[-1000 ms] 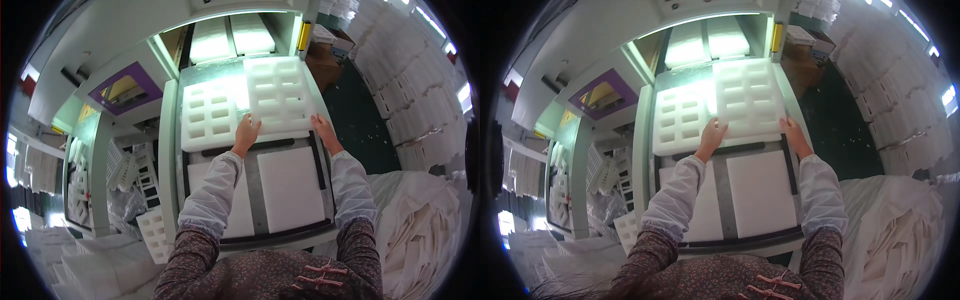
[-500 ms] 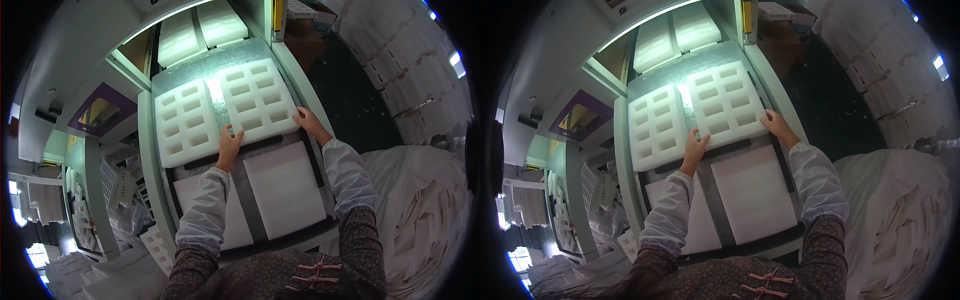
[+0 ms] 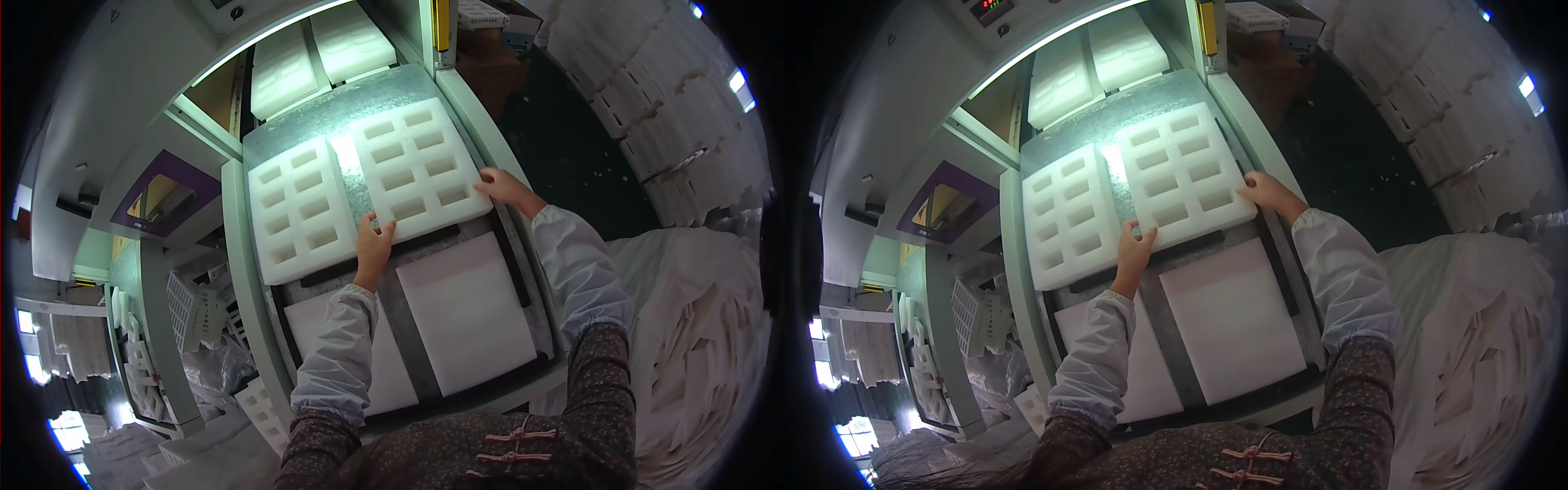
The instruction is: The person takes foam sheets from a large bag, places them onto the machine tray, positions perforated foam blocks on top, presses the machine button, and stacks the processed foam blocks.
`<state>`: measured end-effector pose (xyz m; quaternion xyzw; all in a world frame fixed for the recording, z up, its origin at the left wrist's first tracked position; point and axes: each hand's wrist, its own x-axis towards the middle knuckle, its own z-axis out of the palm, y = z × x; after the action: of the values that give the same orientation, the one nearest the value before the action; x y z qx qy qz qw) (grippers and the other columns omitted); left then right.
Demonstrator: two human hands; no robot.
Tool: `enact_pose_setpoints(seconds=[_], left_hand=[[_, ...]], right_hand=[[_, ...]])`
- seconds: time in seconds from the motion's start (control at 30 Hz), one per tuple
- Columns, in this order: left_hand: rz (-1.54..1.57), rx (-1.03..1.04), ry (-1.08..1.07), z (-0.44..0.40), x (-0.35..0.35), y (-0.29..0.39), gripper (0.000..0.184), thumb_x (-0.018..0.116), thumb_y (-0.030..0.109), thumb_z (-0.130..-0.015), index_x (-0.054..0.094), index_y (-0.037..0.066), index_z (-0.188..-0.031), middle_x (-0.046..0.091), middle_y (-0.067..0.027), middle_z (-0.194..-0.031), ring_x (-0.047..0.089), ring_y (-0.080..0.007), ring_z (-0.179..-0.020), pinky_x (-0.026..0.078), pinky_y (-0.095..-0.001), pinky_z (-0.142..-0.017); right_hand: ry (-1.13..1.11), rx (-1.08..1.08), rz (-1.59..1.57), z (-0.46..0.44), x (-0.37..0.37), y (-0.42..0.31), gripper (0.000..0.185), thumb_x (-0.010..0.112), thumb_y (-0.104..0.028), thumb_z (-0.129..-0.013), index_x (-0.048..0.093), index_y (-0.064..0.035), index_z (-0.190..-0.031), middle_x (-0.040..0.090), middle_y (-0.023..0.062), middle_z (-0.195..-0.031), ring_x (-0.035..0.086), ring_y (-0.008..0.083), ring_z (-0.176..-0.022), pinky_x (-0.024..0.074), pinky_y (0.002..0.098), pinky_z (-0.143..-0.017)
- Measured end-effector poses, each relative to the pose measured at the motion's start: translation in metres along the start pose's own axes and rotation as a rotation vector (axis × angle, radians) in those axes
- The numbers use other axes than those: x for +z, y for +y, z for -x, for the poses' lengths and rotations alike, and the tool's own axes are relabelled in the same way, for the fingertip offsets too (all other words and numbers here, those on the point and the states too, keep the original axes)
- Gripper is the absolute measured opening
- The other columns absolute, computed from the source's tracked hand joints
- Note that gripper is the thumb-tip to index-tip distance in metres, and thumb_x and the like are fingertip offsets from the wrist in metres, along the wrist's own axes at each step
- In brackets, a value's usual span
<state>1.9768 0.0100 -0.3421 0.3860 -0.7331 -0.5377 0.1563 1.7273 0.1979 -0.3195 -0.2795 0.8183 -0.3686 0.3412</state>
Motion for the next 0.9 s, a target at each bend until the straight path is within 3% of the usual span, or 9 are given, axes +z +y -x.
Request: enact_pose_setpoints(seconds=[0.2, 0.3, 0.37, 0.47, 0.53, 0.9], left_hand=[[-0.016, 0.001, 0.018, 0.001, 0.002, -0.005, 0.043, 0.060, 0.020, -0.081, 0.043, 0.001, -0.116, 0.061, -0.0159, -0.086, 0.060, -0.0239, -0.070, 0.048, -0.0323, -0.063], [0.090, -0.013, -0.019, -0.002, 0.003, -0.009, 0.044, 0.060, 0.022, -0.081, 0.043, 0.001, -0.115, 0.060, -0.0170, -0.094, 0.060, -0.0250, -0.078, 0.048, -0.0325, -0.069], [0.062, 0.074, 0.007, -0.014, 0.008, -0.018, 0.046, 0.057, 0.024, -0.084, 0.041, 0.001, -0.120, 0.054, -0.0208, -0.108, 0.056, -0.0278, -0.094, 0.044, -0.0345, -0.082], [0.143, 0.046, 0.250, -0.034, 0.021, -0.010, 0.045, 0.048, 0.023, -0.088, 0.037, -0.001, -0.125, 0.048, -0.0231, -0.119, 0.049, -0.0313, -0.107, 0.037, -0.0369, -0.092], [0.301, 0.040, 0.024, -0.033, 0.013, 0.012, 0.044, 0.040, 0.020, -0.091, 0.034, -0.002, -0.129, 0.046, -0.0232, -0.123, 0.045, -0.0351, -0.112, 0.033, -0.0389, -0.096], [0.221, 0.030, 0.218, -0.048, 0.051, -0.017, 0.049, 0.040, 0.017, -0.090, 0.028, -0.007, -0.130, 0.040, -0.0274, -0.128, 0.042, -0.0391, -0.115, 0.032, -0.0418, -0.098]], right_hand=[[0.363, -0.113, 0.065, -0.081, 0.015, -0.037, 0.065, 0.057, -0.040, -0.081, 0.045, 0.0099, -0.120, 0.054, 0.0241, -0.116, 0.054, 0.0350, -0.105, 0.0440, 0.0372, -0.088], [0.246, -0.015, 0.023, -0.123, 0.025, -0.018, 0.056, 0.060, -0.031, -0.082, 0.047, 0.0094, -0.118, 0.057, 0.0212, -0.110, 0.058, 0.0280, -0.096, 0.0466, 0.0320, -0.082], [0.216, -0.100, -0.082, -0.113, 0.023, -0.022, 0.052, 0.060, -0.030, -0.082, 0.049, 0.0098, -0.115, 0.059, 0.0204, -0.104, 0.060, 0.0271, -0.090, 0.0480, 0.0322, -0.078], [0.146, -0.139, -0.176, -0.106, 0.019, -0.024, 0.044, 0.059, -0.027, -0.085, 0.052, 0.0090, -0.110, 0.061, 0.0166, -0.095, 0.059, 0.0203, -0.079, 0.0488, 0.0284, -0.069], [0.115, -0.179, -0.189, -0.102, 0.017, -0.026, 0.042, 0.058, -0.027, -0.086, 0.052, 0.0084, -0.109, 0.061, 0.0159, -0.094, 0.058, 0.0178, -0.076, 0.0484, 0.0260, -0.066], [0.077, -0.166, -0.110, -0.099, 0.016, -0.030, 0.051, 0.055, -0.036, -0.088, 0.048, 0.0079, -0.112, 0.057, 0.0186, -0.102, 0.056, 0.0207, -0.085, 0.0462, 0.0290, -0.075]])
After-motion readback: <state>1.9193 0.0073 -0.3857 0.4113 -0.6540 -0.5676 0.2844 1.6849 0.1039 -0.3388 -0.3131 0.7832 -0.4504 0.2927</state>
